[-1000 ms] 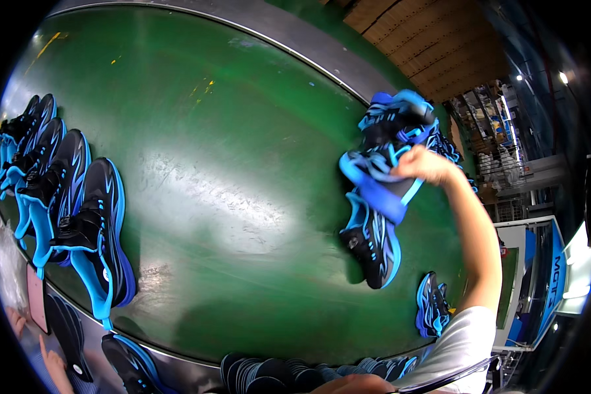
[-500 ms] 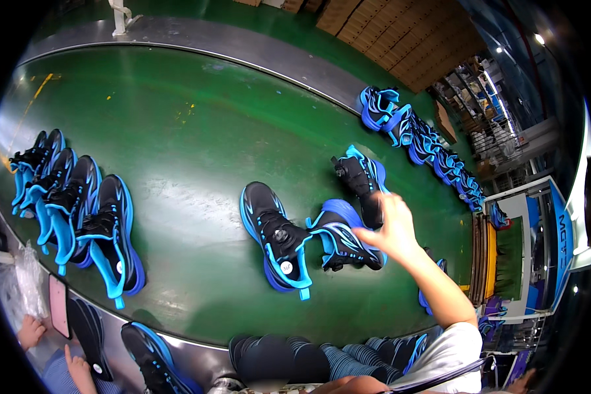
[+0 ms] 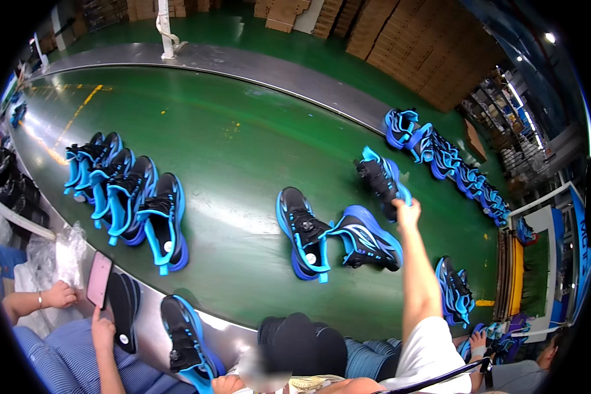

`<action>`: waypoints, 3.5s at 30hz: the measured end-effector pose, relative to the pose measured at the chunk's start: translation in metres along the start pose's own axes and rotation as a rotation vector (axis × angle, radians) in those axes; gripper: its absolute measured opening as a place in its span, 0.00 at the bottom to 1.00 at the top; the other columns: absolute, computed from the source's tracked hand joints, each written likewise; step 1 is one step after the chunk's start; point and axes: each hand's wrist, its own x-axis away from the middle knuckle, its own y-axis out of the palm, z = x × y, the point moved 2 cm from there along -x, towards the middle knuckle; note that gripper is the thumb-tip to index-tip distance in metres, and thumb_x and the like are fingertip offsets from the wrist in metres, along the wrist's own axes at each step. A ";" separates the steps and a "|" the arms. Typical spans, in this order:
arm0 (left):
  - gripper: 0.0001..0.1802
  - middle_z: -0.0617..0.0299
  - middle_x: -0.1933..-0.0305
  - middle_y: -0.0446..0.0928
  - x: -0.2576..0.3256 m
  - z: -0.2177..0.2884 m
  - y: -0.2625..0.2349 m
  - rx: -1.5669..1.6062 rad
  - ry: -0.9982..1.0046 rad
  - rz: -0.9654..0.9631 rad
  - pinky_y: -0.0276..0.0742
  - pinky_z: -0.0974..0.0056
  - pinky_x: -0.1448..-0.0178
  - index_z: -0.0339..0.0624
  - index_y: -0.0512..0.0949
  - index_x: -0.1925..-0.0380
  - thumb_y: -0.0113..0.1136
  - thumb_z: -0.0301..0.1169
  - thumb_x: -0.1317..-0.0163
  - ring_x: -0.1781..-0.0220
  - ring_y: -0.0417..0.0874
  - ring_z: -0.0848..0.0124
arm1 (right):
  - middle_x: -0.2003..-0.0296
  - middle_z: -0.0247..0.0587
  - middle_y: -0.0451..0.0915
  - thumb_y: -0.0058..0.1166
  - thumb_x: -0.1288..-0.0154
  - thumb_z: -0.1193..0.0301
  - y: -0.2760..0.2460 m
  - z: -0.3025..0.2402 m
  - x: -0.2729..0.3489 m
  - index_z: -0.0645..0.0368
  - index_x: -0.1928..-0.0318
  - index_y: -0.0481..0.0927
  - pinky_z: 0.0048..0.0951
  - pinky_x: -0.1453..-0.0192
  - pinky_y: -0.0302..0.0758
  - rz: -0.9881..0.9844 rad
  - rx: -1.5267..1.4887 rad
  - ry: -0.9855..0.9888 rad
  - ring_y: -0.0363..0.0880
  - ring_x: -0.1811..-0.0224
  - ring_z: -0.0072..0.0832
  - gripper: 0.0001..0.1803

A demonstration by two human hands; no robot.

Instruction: The person inserts black insoles into blue and black sneakers on a green factory floor. They repeatedly pick up shoes, place insoles inside, and arrange the shoes in rows. A coworker is visible in the background performing similar tasks.

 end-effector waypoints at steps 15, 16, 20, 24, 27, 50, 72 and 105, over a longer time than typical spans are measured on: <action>0.26 0.64 0.81 0.66 0.021 0.021 0.028 -1.564 0.199 -0.095 0.67 0.70 0.71 0.47 0.54 0.44 0.37 0.26 0.47 0.79 0.69 0.72 | 0.71 0.37 0.75 0.50 0.48 0.71 0.072 -0.163 0.074 0.62 0.64 0.73 0.21 0.64 0.70 -0.342 0.081 -0.694 0.73 0.68 0.20 0.10; 0.24 0.64 0.81 0.67 0.018 0.021 0.034 -0.941 0.123 -0.083 0.68 0.70 0.69 0.46 0.58 0.47 0.38 0.25 0.47 0.78 0.70 0.72 | 0.78 0.36 0.74 0.49 0.48 0.72 0.063 -0.139 0.078 0.63 0.68 0.73 0.22 0.71 0.70 -0.256 0.114 -0.692 0.73 0.76 0.21 0.08; 0.16 0.64 0.84 0.67 0.014 0.030 0.030 -0.169 0.053 -0.012 0.69 0.69 0.59 0.41 0.69 0.60 0.41 0.24 0.51 0.78 0.71 0.73 | 0.87 0.39 0.73 0.45 0.50 0.68 0.036 -0.080 0.153 0.64 0.82 0.71 0.24 0.86 0.69 -0.872 0.499 0.078 0.71 0.91 0.23 0.12; 0.22 0.64 0.85 0.65 -0.001 0.033 0.025 -1.059 0.234 -0.149 0.69 0.70 0.66 0.42 0.59 0.50 0.40 0.24 0.49 0.82 0.69 0.74 | 0.84 0.39 0.73 0.47 0.45 0.61 0.042 0.005 0.174 0.64 0.65 0.70 0.26 0.85 0.70 -0.881 0.342 0.533 0.71 0.88 0.24 0.17; 0.28 0.63 0.86 0.64 -0.018 0.023 0.018 -1.518 0.711 -0.212 0.70 0.71 0.72 0.40 0.53 0.44 0.40 0.24 0.48 0.84 0.67 0.74 | 0.79 0.42 0.74 0.49 0.46 0.53 0.084 0.053 0.160 0.68 0.61 0.66 0.25 0.78 0.73 -0.704 -0.558 0.904 0.74 0.81 0.28 0.27; 0.07 0.70 0.86 0.60 0.159 0.161 0.375 -0.789 0.822 -0.068 0.53 0.67 0.77 0.52 0.70 0.83 0.57 0.38 0.57 0.83 0.63 0.74 | 0.58 0.38 0.71 0.60 0.55 0.69 -0.015 0.071 0.074 0.63 0.54 0.67 0.28 0.60 0.69 0.175 -0.360 0.326 0.70 0.60 0.29 0.26; 0.08 0.64 0.74 0.69 0.163 0.190 0.386 -0.816 0.782 -0.444 0.61 0.63 0.68 0.46 0.73 0.78 0.55 0.37 0.52 0.70 0.70 0.67 | 0.67 0.50 0.73 0.46 0.48 0.68 0.093 -0.052 0.331 0.62 0.60 0.71 0.38 0.55 0.63 -0.614 0.541 -0.534 0.66 0.59 0.43 0.15; 0.07 0.53 0.75 0.71 0.147 0.126 0.380 -1.008 0.670 -0.396 0.65 0.57 0.58 0.38 0.72 0.78 0.57 0.23 0.61 0.66 0.71 0.54 | 0.71 0.47 0.76 0.53 0.60 0.73 -0.439 0.243 0.088 0.60 0.73 0.75 0.33 0.62 0.69 0.380 0.427 0.348 0.75 0.67 0.38 0.09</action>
